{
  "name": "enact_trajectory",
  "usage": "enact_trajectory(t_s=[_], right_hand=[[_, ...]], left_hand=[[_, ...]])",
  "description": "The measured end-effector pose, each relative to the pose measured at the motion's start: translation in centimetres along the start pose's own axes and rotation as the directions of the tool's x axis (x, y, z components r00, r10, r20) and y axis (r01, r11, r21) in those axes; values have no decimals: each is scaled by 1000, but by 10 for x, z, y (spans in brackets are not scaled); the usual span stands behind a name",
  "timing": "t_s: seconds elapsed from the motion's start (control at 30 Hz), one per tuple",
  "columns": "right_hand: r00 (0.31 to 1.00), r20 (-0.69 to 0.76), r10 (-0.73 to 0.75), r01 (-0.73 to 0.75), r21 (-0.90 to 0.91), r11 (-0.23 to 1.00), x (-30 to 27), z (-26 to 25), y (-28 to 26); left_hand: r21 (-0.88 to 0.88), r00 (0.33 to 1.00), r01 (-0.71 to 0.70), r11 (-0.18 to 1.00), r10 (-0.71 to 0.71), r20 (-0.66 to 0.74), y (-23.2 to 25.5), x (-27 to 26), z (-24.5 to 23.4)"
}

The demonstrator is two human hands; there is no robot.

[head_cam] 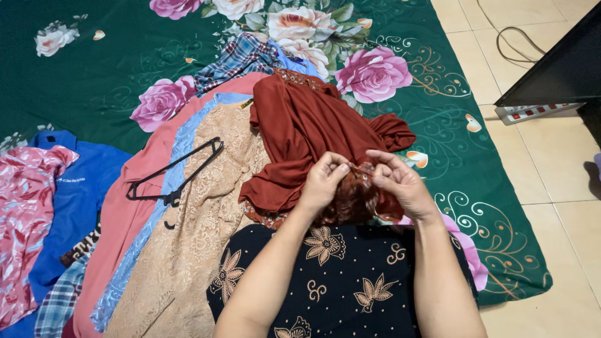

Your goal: The person picks up a reddish-brown patterned dress from a pile of clothes on a bed. They unfold the dress, shake it out, and then place it onto a black hanger. The person adjusts the dress on the hanger and lifts it up.

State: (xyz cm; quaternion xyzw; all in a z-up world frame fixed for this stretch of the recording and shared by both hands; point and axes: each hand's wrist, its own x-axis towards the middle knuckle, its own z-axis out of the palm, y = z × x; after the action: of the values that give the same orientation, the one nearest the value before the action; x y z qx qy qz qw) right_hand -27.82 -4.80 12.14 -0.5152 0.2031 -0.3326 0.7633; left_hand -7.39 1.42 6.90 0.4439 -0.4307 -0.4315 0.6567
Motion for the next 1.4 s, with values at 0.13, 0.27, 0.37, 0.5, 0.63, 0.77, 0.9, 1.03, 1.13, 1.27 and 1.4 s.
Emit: enact_trajectory(t_s=[0.13,0.27,0.37,0.5,0.63,0.77,0.9,1.03,1.13,1.27,1.4], right_hand=[[985,1,-175,174,-55,983,-2,-8,-8],[976,-7,-218,216,-115,970,-9,6,-16],[944,28,-330,331,-96,939,-20,19,-28],[829,-232,-508,526,20,850,-37,15,-52],[713,-169,-681,358,-747,560,-25,0,-50],[995,23,96,-60,-633,772,-11,-10,13],[952,157,-262,235,-924,302,37,-35,108],[946,-189,-265,-94,-937,335,79,-73,115],[982,-186,-30,-94,-623,777,93,-62,77],[974,50,222,-214,-122,969,76,-17,4],[988,108,111,-113,16,993,48,18,-73]], left_hand=[[-132,973,134,982,-104,208,21,-1,-19],[668,981,-159,727,39,191,69,-18,-3],[901,949,-298,317,204,242,55,-19,4],[909,958,-143,390,286,28,-35,8,-35],[476,956,16,879,125,-264,-89,46,-55],[-322,886,310,895,-395,-243,-34,44,-29],[-351,906,421,836,-408,114,36,24,-1],[231,823,138,963,-241,514,66,-21,0],[567,738,133,813,-463,490,97,-20,-22],[338,978,145,930,-186,93,170,22,-79],[620,985,-45,783,137,-103,198,34,-78]])
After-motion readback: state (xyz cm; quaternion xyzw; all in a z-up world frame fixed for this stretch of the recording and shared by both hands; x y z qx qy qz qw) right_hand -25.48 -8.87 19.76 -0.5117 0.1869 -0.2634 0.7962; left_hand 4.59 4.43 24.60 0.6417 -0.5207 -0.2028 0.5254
